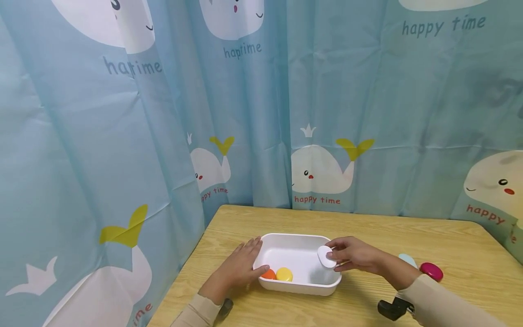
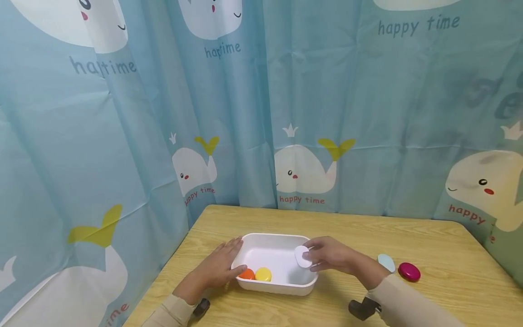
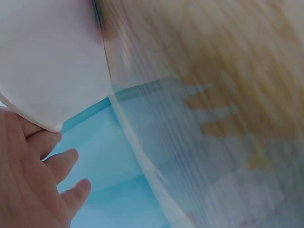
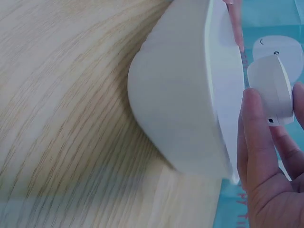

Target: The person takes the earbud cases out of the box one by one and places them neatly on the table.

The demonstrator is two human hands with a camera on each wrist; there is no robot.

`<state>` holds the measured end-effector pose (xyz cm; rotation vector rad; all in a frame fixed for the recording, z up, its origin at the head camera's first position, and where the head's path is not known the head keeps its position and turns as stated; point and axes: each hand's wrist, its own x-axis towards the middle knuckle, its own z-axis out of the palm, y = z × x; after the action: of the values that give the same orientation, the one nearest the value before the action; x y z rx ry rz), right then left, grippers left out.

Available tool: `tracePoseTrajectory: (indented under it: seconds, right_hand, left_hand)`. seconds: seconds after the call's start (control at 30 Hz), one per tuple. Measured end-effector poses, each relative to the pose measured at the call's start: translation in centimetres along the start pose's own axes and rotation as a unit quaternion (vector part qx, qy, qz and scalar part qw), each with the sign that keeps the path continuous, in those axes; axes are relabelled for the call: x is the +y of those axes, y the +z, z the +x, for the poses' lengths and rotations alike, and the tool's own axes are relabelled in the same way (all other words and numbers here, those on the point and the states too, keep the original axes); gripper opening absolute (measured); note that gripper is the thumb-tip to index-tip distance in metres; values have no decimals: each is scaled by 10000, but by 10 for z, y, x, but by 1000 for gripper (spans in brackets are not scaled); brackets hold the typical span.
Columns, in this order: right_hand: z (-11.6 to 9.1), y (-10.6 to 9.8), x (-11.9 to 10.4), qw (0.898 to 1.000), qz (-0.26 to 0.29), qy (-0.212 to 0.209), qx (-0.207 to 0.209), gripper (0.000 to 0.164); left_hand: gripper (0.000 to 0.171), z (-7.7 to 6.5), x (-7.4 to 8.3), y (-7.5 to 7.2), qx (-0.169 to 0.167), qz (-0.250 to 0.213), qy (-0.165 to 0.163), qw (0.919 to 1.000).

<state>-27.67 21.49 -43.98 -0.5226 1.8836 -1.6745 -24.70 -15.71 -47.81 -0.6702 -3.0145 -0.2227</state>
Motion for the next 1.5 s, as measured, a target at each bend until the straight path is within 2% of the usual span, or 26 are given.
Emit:
tracePoseTrajectory:
  seconds: [0.37, 0.7, 1.03, 1.23, 1.5]
  right_hand:
    - [-22, -22, 4, 9998, -35, -13, 205, 49]
    - [-38, -36, 23, 9987, 485, -14, 134, 42]
    - [-50, -44, 45, 9971, 730, -2, 234, 39]
    - [-59, -46, 60, 9945, 1046, 5, 33, 29]
    - [-67, -44, 76, 9933, 1135, 69, 200, 27]
  left_hand:
    - [88, 1, 0, -1, -46, 20, -41, 10000]
    - [87, 0, 1, -2, -48, 34, -29, 10000]
    - [88, 3, -3, 4, -23, 58, 17, 10000]
    - [88, 1, -3, 4, 10, 64, 47, 10000]
    - [89, 1, -4, 4, 16, 86, 61, 9999]
